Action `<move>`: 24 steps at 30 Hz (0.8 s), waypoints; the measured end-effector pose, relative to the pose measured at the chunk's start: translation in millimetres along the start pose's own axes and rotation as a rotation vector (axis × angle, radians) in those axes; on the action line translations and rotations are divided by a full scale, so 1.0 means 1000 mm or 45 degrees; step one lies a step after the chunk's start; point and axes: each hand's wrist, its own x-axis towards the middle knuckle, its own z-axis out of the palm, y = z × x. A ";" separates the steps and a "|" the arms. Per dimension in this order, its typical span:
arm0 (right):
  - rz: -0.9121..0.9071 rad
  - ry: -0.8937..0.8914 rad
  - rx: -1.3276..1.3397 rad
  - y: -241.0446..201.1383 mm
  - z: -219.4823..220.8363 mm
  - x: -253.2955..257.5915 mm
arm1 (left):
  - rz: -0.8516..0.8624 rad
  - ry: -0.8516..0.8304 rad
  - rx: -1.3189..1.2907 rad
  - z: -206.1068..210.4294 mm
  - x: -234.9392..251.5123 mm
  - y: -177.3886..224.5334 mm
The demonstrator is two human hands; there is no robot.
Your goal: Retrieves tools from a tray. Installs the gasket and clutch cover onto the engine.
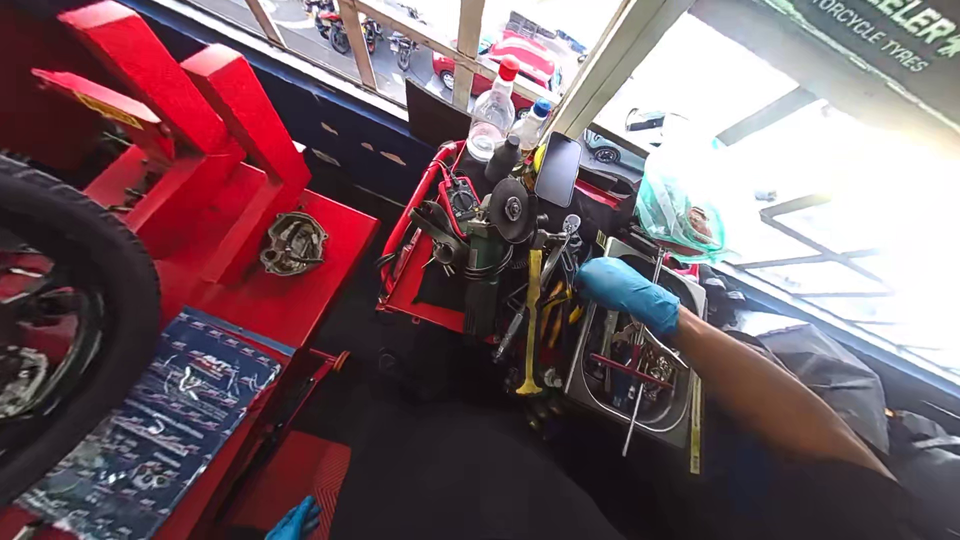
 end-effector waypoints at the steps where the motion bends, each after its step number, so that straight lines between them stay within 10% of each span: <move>1: -0.010 0.006 -0.027 -0.002 0.003 0.001 | -0.007 0.007 0.005 -0.002 0.010 -0.001; 10: -0.413 0.145 -0.440 -0.021 0.009 -0.022 | 0.255 0.032 0.117 0.000 0.028 0.079; 16: -0.618 0.653 -0.178 0.040 -0.034 -0.040 | 0.327 0.023 0.140 0.010 0.032 0.097; 24: -0.096 0.295 0.207 0.096 0.020 -0.071 | 0.189 0.047 -0.018 0.014 0.033 0.036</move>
